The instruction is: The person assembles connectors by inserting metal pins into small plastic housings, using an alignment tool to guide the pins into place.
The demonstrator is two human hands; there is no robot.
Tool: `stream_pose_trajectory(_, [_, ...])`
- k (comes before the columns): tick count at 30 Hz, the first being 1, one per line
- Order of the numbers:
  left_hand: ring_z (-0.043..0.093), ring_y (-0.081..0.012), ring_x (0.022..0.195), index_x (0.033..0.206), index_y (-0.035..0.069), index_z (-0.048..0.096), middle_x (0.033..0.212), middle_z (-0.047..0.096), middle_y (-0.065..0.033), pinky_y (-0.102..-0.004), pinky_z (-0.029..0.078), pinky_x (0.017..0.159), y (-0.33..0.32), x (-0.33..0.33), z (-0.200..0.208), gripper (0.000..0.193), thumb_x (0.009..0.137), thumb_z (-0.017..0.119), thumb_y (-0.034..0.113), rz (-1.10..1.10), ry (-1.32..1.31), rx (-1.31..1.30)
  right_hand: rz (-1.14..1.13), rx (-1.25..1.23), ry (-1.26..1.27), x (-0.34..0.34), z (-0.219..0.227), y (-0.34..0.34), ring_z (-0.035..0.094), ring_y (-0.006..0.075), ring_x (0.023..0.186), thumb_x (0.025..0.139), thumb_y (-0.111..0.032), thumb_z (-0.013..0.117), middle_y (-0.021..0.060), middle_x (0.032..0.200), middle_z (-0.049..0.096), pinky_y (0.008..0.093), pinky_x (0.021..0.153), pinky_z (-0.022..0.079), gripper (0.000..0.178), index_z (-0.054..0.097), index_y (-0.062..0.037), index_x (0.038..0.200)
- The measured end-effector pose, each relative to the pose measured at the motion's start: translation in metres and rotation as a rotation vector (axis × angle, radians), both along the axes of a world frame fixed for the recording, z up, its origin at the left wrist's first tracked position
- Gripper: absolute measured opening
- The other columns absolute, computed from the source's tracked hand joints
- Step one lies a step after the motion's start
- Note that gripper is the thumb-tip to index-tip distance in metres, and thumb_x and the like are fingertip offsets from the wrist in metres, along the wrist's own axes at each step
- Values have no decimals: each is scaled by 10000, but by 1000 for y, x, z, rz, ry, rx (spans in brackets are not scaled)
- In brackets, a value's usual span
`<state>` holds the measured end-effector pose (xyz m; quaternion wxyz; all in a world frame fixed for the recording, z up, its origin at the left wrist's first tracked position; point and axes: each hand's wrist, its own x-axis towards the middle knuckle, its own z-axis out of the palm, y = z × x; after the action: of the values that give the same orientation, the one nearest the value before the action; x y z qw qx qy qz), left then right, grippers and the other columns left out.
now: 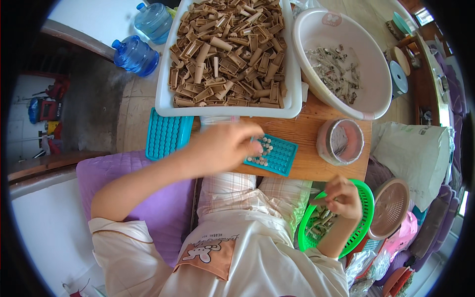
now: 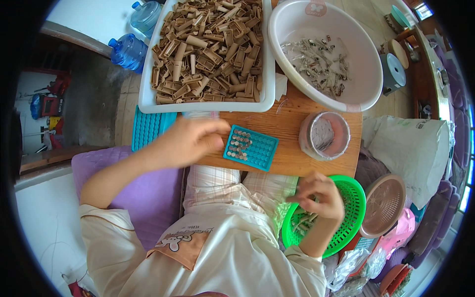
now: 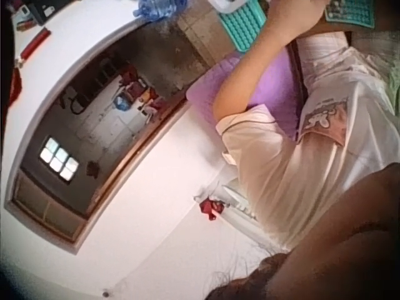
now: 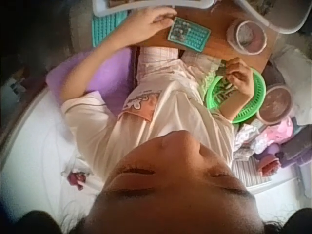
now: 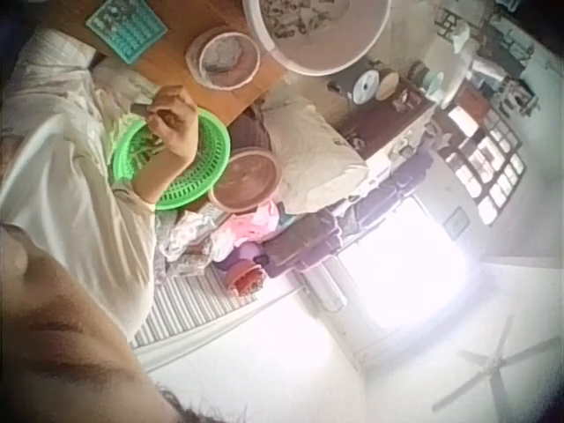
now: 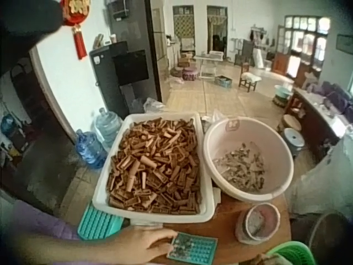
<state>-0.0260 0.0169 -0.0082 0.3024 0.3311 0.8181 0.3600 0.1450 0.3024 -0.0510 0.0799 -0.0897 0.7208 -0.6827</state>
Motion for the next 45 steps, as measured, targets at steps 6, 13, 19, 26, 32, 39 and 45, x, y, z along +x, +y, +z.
stream_pose_trajectory(6, [554, -218, 817, 802, 58, 580, 784, 588, -54, -330, 472, 692, -9, -110, -44, 104, 717, 525, 80, 16, 935, -317, 347, 694, -672, 43, -20, 61, 602, 156, 714, 656, -112, 619, 103, 870, 624, 262, 611, 468, 281, 608, -53, 930])
stream_pose_trajectory(13, [543, -168, 768, 787, 79, 553, 726, 578, -24, -291, 429, 697, 5, -129, -65, 108, 691, 507, 59, -98, 1155, -409, 151, 428, -183, -59, 41, 75, 582, 159, 678, 643, 24, 562, 82, 775, 611, 259, 622, 461, 265, 599, -9, 904])
stream_pose_trajectory(19, [549, -178, 745, 766, 63, 586, 681, 585, -42, -290, 413, 688, 12, -126, -52, 104, 675, 537, 51, -7, 1107, -357, -132, 891, 49, -236, -1, 93, 508, 119, 599, 772, -81, 510, 53, 679, 553, 256, 557, 421, 184, 566, -18, 936])
stream_pose_trajectory(26, [589, -156, 652, 924, 11, 576, 733, 619, -75, -254, 460, 605, -1, -96, -13, 291, 660, 677, 80, 584, 159, 218, 74, 958, -465, -289, -30, 101, 483, 74, 605, 779, -135, 531, 36, 671, 549, 191, 565, 381, 142, 586, -15, 831])
stream_pose_trajectory(32, [562, -122, 694, 1145, 53, 469, 806, 517, 15, -237, 477, 641, 2, -6, -49, 659, 558, 766, 93, 578, -731, 858, -503, 383, 71, -238, -9, 87, 479, 72, 614, 776, -55, 493, 33, 747, 555, 203, 563, 386, 114, 560, -2, 851])
stream_pose_trajectory(39, [443, -54, 659, 979, 33, 507, 861, 526, -28, -172, 370, 594, 3, 55, -66, 221, 764, 558, 23, 387, -974, 646, -579, -178, 56, -141, 35, -20, 420, 48, 566, 807, -11, 433, 47, 817, 553, 175, 511, 356, 230, 467, -23, 1035])
stream_pose_trajectory(45, [427, -42, 655, 911, 32, 483, 790, 520, -1, -176, 338, 573, -10, 94, -65, 203, 745, 589, 83, 413, -665, 571, -471, 208, 216, -61, 20, -113, 546, 124, 613, 709, 25, 592, 79, 748, 600, 212, 523, 415, 113, 567, -18, 810])
